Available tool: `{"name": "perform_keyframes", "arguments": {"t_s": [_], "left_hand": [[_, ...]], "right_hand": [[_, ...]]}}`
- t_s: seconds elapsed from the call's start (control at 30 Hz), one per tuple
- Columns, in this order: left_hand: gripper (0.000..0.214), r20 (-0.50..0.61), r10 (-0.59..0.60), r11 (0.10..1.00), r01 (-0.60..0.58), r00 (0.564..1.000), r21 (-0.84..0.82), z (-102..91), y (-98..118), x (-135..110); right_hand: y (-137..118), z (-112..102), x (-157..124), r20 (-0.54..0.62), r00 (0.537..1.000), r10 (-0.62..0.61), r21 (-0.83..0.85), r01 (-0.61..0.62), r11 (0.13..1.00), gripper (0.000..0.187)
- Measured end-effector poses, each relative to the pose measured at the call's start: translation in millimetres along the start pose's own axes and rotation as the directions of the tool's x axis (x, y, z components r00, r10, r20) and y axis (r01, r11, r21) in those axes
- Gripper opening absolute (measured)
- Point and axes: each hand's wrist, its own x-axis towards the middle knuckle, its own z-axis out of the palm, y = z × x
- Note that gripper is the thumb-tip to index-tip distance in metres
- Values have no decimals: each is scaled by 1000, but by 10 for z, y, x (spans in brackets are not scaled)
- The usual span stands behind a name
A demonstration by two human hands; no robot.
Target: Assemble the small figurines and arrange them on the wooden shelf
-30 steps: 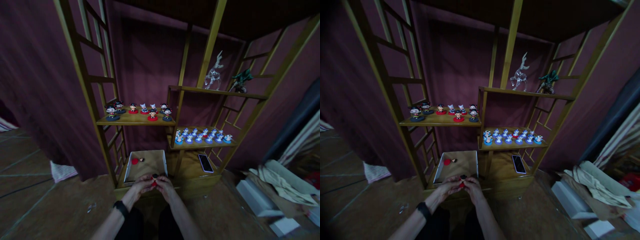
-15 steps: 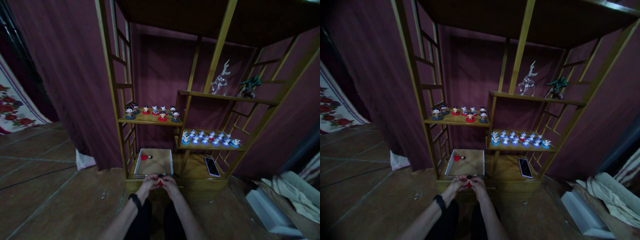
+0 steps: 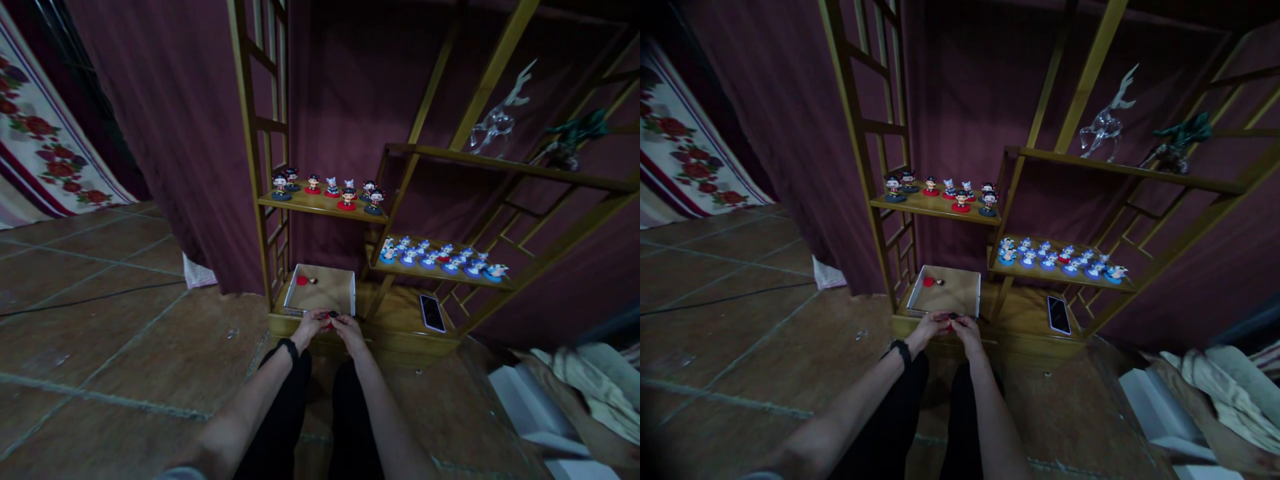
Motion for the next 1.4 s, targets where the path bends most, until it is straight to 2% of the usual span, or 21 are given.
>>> {"name": "perform_keyframes", "arguments": {"t_s": [0.27,0.4,0.5,0.6,0.7,0.8,0.9,1.13,1.27,1.4], "left_hand": [[31,-6,21,1000,-21,1000,1,16,-44,62],[31,12,47,999,-47,999,1,-2,-77,106],[27,-5,98,995,-97,995,37,5,-104,161],[14,-2,209,961,-205,978,187,21,-115,194],[13,62,366,827,-355,929,435,31,-94,159],[23,176,483,589,-467,858,660,40,-54,60],[29,268,514,377,-496,815,782,56,-13,-52],[33,420,482,7,-483,769,876,52,158,-265],[36,509,479,-133,-514,716,848,25,238,-341],[35,526,465,-176,-508,712,843,7,250,-374]], "right_hand": [[50,-58,81,-52,999,15,-71,-19,997,34],[46,-71,103,-40,999,-3,-84,0,996,31],[43,-50,111,-25,1000,-19,-25,18,1000,29],[51,-34,116,28,999,-35,107,32,994,26],[68,-54,125,49,998,-44,182,35,983,20],[81,-96,134,45,997,-64,193,54,980,19],[77,-124,143,51,996,-75,181,65,981,19],[36,-90,152,25,992,-127,166,121,979,27],[12,-60,137,57,988,-143,150,133,980,29],[-3,-50,118,78,986,-148,110,139,984,30]]}}
